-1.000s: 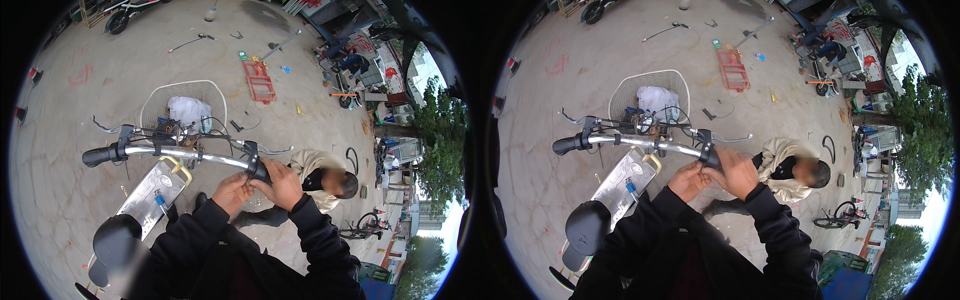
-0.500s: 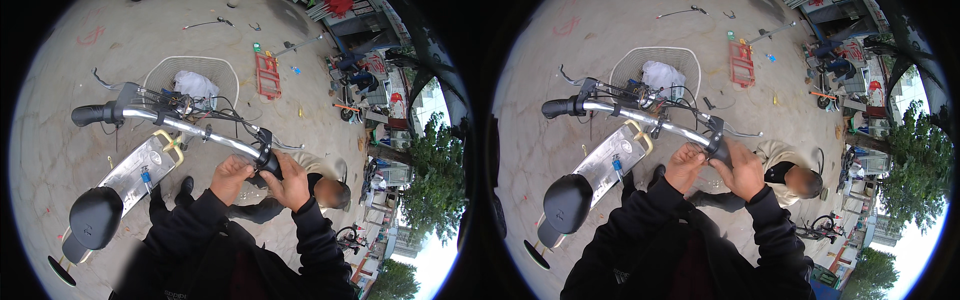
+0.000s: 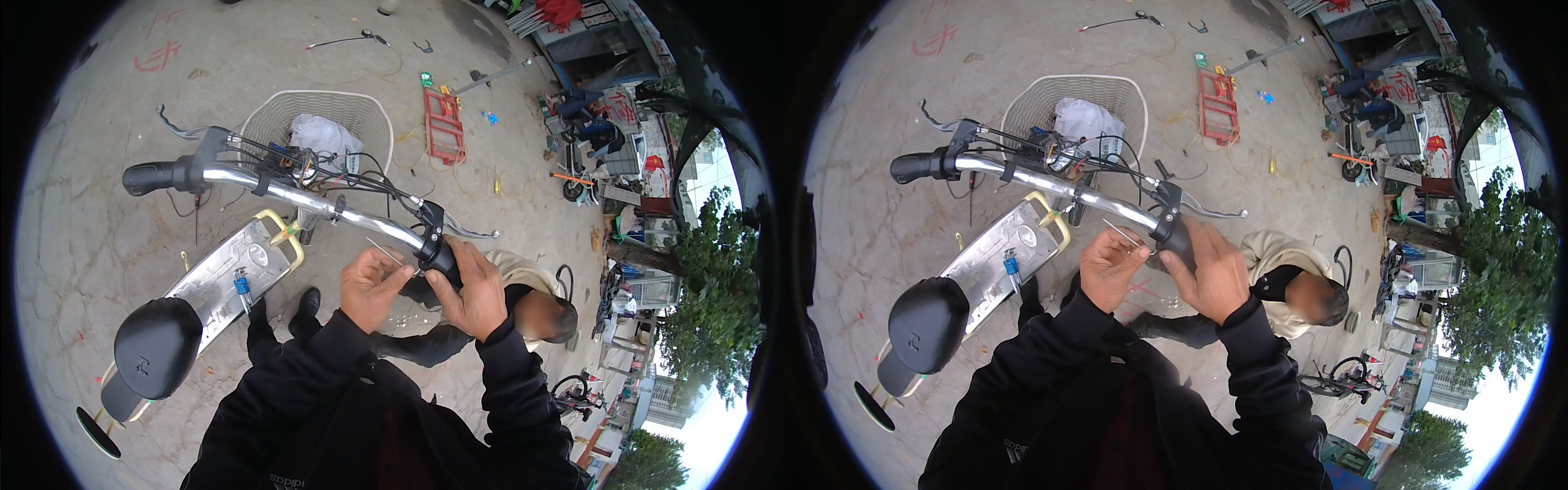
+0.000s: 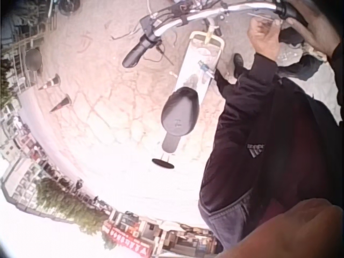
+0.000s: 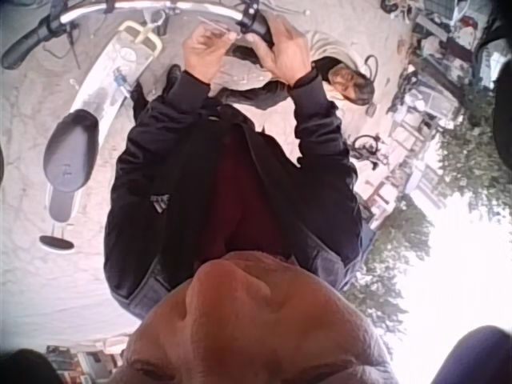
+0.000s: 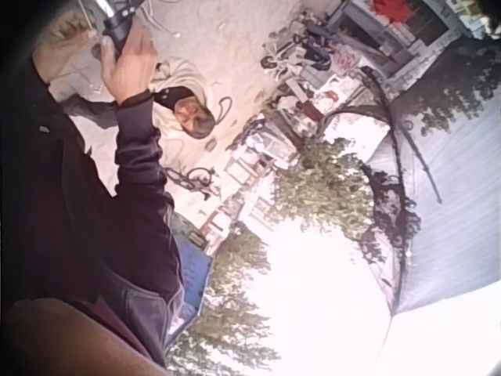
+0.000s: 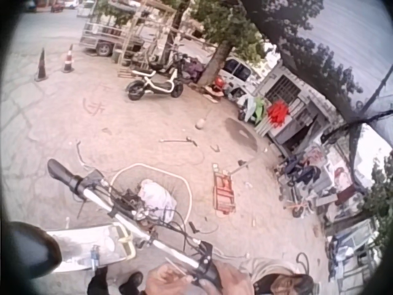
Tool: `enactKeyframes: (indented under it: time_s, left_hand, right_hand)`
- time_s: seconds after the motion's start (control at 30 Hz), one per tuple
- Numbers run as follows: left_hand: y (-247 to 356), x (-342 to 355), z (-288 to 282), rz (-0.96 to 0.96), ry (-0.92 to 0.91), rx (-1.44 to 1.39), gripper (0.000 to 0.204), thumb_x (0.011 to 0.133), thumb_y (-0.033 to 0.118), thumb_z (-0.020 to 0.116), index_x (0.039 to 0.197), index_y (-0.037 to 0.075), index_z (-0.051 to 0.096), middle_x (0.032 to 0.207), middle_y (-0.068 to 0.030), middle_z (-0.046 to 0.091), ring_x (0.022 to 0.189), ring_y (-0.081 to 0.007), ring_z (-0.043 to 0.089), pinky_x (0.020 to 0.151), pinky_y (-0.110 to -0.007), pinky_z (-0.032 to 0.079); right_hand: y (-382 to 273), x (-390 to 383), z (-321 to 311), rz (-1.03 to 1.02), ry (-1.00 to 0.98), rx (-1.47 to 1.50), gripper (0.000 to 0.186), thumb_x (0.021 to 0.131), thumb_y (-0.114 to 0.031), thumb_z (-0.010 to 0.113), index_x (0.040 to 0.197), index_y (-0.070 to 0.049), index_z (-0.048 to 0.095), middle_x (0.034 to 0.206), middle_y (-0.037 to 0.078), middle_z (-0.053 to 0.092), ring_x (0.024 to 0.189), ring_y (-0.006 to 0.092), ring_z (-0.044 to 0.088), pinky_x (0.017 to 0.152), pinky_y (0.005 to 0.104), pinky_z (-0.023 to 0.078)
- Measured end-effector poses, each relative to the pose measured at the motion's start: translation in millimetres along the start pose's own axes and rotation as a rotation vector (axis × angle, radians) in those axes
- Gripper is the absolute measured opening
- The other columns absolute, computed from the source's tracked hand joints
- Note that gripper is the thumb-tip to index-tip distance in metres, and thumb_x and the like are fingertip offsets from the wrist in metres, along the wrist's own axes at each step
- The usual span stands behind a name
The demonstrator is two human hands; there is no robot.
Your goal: The person repairs an electric scooter by adjusting the handlebar grip, tightening screws, and connecting wires to the headlight. The person uses a screwdriver and zip ties to secure components.
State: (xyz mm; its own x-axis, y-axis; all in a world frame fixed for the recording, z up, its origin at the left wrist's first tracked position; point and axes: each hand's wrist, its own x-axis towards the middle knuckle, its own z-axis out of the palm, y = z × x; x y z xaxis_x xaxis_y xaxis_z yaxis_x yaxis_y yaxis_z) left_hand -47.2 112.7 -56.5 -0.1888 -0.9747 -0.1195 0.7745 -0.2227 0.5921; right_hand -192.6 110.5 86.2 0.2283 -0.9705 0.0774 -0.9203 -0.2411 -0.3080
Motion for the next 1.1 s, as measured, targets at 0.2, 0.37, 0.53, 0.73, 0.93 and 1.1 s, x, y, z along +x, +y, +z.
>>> enactKeyframes:
  time_s: [0.2, 0.37, 0.53, 0.73, 0.93, 1.1]
  left_hand:
    - [8, 11, -13, -0.210, -0.122, -0.069, 0.015, 0.095, 0.000, 0.076, 0.106, 0.000, 0.066, 0.098, -0.0063, 0.072, 0.090, -0.0117, 0.068, 0.082, -0.027, 0.054]
    - [17, 14, -17, -0.303, -0.244, 0.017, 0.011, 0.099, 0.003, 0.072, 0.108, -0.001, 0.068, 0.101, -0.0099, 0.074, 0.094, -0.0172, 0.072, 0.088, -0.032, 0.058]
    - [26, 22, -22, -0.422, -0.269, 0.053, 0.014, 0.102, 0.009, 0.070, 0.109, -0.003, 0.067, 0.101, -0.0138, 0.075, 0.094, -0.0187, 0.073, 0.086, -0.031, 0.059]
    - [25, 21, -19, -0.393, -0.267, 0.066, 0.014, 0.102, 0.010, 0.070, 0.108, -0.002, 0.068, 0.098, -0.0136, 0.076, 0.090, -0.0200, 0.074, 0.080, -0.033, 0.060]
    - [30, 28, -22, -0.392, -0.325, 0.202, 0.018, 0.099, 0.010, 0.074, 0.109, -0.004, 0.068, 0.095, -0.0119, 0.076, 0.087, -0.0165, 0.074, 0.077, -0.029, 0.060]
    - [33, 28, -20, -0.310, -0.363, 0.222, 0.015, 0.099, 0.010, 0.075, 0.103, -0.002, 0.067, 0.090, -0.0074, 0.073, 0.081, -0.0121, 0.069, 0.074, -0.027, 0.057]
  right_hand:
    - [1, 0, -4, 0.012, -0.033, 0.034, 0.054, 0.091, -0.024, 0.076, 0.132, 0.006, 0.059, 0.098, 0.024, 0.066, 0.084, 0.0453, 0.067, 0.072, 0.0489, 0.054]
    - [2, -1, -1, -0.011, -0.004, 0.037, 0.054, 0.090, -0.022, 0.076, 0.133, 0.006, 0.059, 0.096, 0.024, 0.066, 0.083, 0.0450, 0.067, 0.072, 0.0486, 0.054]
    - [3, -2, -1, -0.014, 0.001, 0.065, 0.055, 0.089, -0.021, 0.077, 0.133, 0.007, 0.059, 0.097, 0.024, 0.067, 0.084, 0.0442, 0.068, 0.073, 0.0475, 0.055]
    - [3, -2, -1, 0.003, 0.003, 0.075, 0.055, 0.089, -0.020, 0.077, 0.133, 0.007, 0.059, 0.097, 0.024, 0.067, 0.083, 0.0440, 0.068, 0.073, 0.0467, 0.055]
    - [5, -3, -1, -0.013, 0.011, 0.091, 0.055, 0.089, -0.021, 0.077, 0.133, 0.006, 0.060, 0.098, 0.025, 0.067, 0.085, 0.0451, 0.068, 0.074, 0.0472, 0.055]
    - [5, -5, -1, 0.008, 0.003, 0.101, 0.055, 0.090, -0.022, 0.077, 0.134, 0.005, 0.059, 0.100, 0.025, 0.067, 0.087, 0.0461, 0.068, 0.075, 0.0478, 0.055]
